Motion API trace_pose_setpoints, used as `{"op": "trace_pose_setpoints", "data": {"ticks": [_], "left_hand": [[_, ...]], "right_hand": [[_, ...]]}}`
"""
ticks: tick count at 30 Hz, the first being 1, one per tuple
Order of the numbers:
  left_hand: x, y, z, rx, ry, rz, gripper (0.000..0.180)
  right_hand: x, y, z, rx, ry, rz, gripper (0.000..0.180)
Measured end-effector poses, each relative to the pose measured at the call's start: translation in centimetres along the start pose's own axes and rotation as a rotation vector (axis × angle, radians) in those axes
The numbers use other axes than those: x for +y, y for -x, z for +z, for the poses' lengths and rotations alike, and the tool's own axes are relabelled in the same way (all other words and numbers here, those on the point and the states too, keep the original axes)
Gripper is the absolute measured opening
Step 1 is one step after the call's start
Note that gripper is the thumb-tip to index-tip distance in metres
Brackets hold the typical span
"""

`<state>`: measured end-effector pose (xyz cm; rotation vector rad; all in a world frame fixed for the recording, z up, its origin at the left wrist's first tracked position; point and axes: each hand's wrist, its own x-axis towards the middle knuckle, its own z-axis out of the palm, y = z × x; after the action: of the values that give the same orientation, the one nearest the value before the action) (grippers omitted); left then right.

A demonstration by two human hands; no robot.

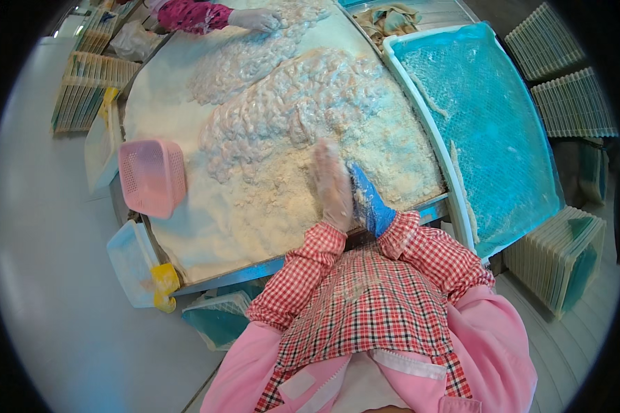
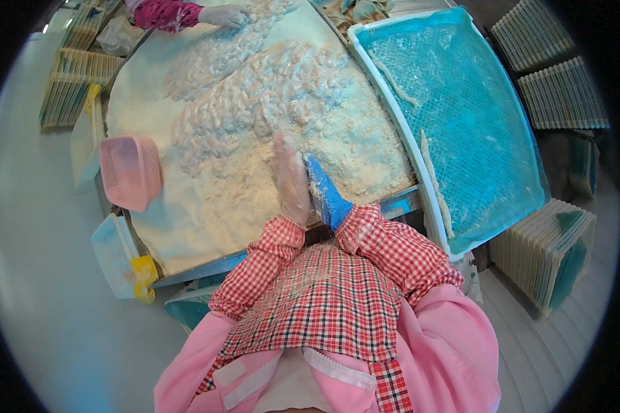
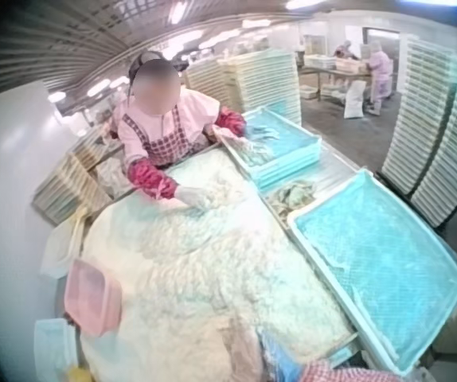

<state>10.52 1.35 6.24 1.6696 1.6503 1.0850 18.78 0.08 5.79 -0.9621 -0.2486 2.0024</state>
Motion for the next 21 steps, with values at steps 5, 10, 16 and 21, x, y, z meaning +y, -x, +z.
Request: {"op": "trace_pose_setpoints", "data": {"ticks": [5,10,16,21], "left_hand": [[2.1,0.3,1.4,-0.201,-0.136,0.279,0.054],[-3.1,-2.4,-0.6,-0.271,-0.348,0.249,0.06],[-6.4,4.1,-5.8,-0.641,-0.694,0.348,0.061],[-7.4,2.2,-6.9,-0.399,-0.602,0.292,0.06]], "right_hand": [[2.3,-1.7,2.4,-0.136,-0.679,-0.521,0.058],[-1.9,-1.5,-3.7,-0.054,-0.391,0.212,0.052],[-15.3,0.3,-3.0,-0.077,-0.001,0.152,0.035],[-28.4,1.2,-5.7,0.185,0.483,-0.003,0.051]]}}
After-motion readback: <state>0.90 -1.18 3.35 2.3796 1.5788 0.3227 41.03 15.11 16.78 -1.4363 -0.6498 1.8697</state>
